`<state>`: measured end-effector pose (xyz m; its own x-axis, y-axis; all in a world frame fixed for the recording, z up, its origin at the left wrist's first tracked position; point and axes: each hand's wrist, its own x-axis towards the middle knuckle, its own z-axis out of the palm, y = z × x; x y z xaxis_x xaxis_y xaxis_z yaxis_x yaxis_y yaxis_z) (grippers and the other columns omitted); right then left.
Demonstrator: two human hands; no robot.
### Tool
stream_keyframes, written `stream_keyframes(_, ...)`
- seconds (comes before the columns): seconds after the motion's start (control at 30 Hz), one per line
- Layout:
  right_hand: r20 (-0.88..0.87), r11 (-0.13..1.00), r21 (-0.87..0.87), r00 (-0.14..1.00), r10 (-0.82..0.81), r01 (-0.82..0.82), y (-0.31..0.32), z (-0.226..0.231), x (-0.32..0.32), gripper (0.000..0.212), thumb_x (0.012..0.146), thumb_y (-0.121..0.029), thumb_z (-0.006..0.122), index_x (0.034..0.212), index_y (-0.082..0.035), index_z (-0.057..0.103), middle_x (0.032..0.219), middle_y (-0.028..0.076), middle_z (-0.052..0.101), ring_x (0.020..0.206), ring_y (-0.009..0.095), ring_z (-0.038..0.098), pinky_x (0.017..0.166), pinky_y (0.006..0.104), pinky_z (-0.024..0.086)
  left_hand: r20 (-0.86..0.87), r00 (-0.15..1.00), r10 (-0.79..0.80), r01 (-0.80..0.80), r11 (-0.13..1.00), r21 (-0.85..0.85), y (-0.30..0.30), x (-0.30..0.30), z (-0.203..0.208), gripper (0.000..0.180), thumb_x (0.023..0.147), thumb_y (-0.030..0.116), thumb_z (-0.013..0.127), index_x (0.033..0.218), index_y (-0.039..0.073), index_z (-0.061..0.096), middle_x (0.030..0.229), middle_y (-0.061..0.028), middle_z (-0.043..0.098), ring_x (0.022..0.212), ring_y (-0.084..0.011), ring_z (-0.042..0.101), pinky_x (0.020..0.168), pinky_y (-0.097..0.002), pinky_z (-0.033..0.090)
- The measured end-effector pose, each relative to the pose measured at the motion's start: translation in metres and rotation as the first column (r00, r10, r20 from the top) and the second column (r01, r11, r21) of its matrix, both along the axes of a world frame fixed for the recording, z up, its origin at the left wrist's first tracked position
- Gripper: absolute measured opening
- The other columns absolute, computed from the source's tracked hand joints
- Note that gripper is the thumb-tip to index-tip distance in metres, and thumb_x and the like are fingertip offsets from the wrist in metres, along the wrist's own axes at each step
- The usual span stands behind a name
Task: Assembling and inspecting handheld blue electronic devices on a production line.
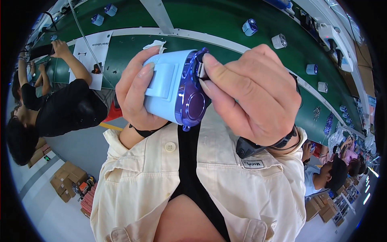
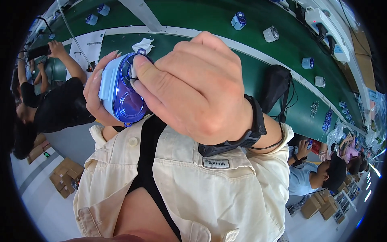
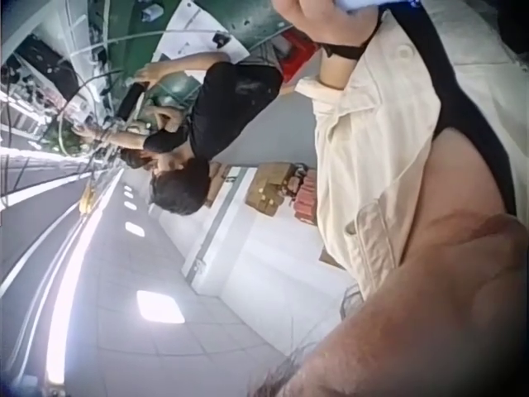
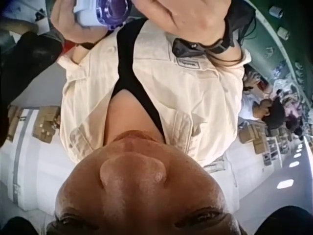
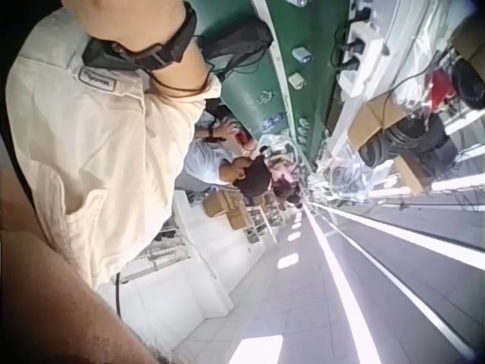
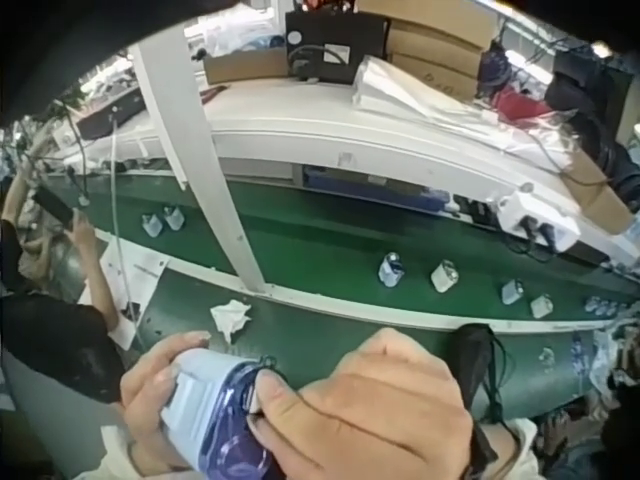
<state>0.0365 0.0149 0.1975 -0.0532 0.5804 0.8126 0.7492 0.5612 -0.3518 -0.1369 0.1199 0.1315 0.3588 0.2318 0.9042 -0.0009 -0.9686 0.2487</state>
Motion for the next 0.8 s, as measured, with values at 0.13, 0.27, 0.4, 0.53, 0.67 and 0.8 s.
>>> stream_keyframes(0.13, 0.036, 0.999, -0.034, 0.999, -0.033, 0.034, -0.003, 0.005, -0.005, 0.032, 0.061, 0.002, 0.077, 0.092, 0.007, 0.069, 0.067, 0.010, 0.060, 0.052, 0.021, 0.053, 0.050, 0.0302, 0.039, -0.039, 0.999, -0.006, 0.005, 0.999, -0.050, -0.003, 0.000, 0.002, 0.066, 0.077, 0.017, 0.078, 0.128, 0.001, 0.038, 0.118, -0.0308, 0.052, 0.099, -0.0403, 0.063, 0.081, -0.0422, 0.057)
stream_keyframes(0.27, 0.068, 0.993, -0.001, 0.991, -0.118, 0.118, -0.004, 0.007, -0.006, 0.031, 0.063, 0.002, 0.076, 0.092, 0.008, 0.069, 0.067, 0.011, 0.061, 0.052, 0.021, 0.052, 0.050, 0.0294, 0.039, -0.036, 0.996, -0.079, 0.072, 0.985, -0.157, -0.003, -0.002, 0.002, 0.062, 0.081, 0.015, 0.074, 0.129, 0.004, 0.035, 0.121, -0.0335, 0.051, 0.101, -0.0398, 0.062, 0.086, -0.0440, 0.054)
stream_keyframes(0.4, -0.020, 0.998, -0.015, 0.998, -0.055, 0.054, -0.002, 0.009, 0.002, 0.028, 0.066, 0.004, 0.075, 0.092, 0.007, 0.069, 0.068, 0.011, 0.062, 0.051, 0.020, 0.052, 0.050, 0.0278, 0.039, 0.021, 0.992, -0.122, 0.123, 0.962, -0.243, -0.002, 0.007, -0.001, 0.072, 0.073, 0.018, 0.082, 0.127, 0.000, 0.038, 0.119, -0.0285, 0.051, 0.102, -0.0376, 0.062, 0.084, -0.0405, 0.055)
stream_keyframes(0.53, -0.195, 0.995, -0.097, 0.980, -0.028, 0.009, -0.003, 0.008, 0.003, 0.024, 0.069, 0.005, 0.074, 0.092, 0.006, 0.068, 0.072, 0.011, 0.064, 0.055, 0.016, 0.054, 0.052, 0.0263, 0.040, -0.009, 0.988, -0.152, 0.135, 0.901, -0.413, -0.016, 0.012, 0.002, 0.082, 0.066, 0.019, 0.087, 0.128, -0.001, 0.038, 0.119, -0.0253, 0.051, 0.105, -0.0343, 0.061, 0.089, -0.0383, 0.052)
stream_keyframes(0.67, -0.351, 0.940, -0.340, 0.928, -0.121, -0.006, -0.005, 0.008, 0.004, 0.019, 0.073, 0.006, 0.074, 0.092, 0.005, 0.069, 0.077, 0.010, 0.067, 0.063, 0.013, 0.058, 0.056, 0.0240, 0.043, 0.212, 0.930, -0.301, 0.357, 0.591, -0.724, -0.033, 0.019, -0.002, 0.087, 0.063, 0.018, 0.088, 0.130, 0.001, 0.035, 0.118, -0.0221, 0.053, 0.106, -0.0311, 0.059, 0.093, -0.0380, 0.048)
stream_keyframes(0.8, -0.616, 0.869, -0.455, 0.774, -0.150, -0.194, -0.002, -0.004, 0.004, 0.014, 0.078, 0.005, 0.072, 0.091, 0.005, 0.069, 0.081, 0.009, 0.068, 0.070, 0.011, 0.060, 0.060, 0.0223, 0.045, 0.276, 0.895, -0.351, 0.423, 0.470, -0.774, -0.026, 0.024, -0.001, 0.083, 0.063, 0.018, 0.088, 0.129, 0.003, 0.039, 0.115, -0.0173, 0.056, 0.103, -0.0286, 0.059, 0.090, -0.0369, 0.048)
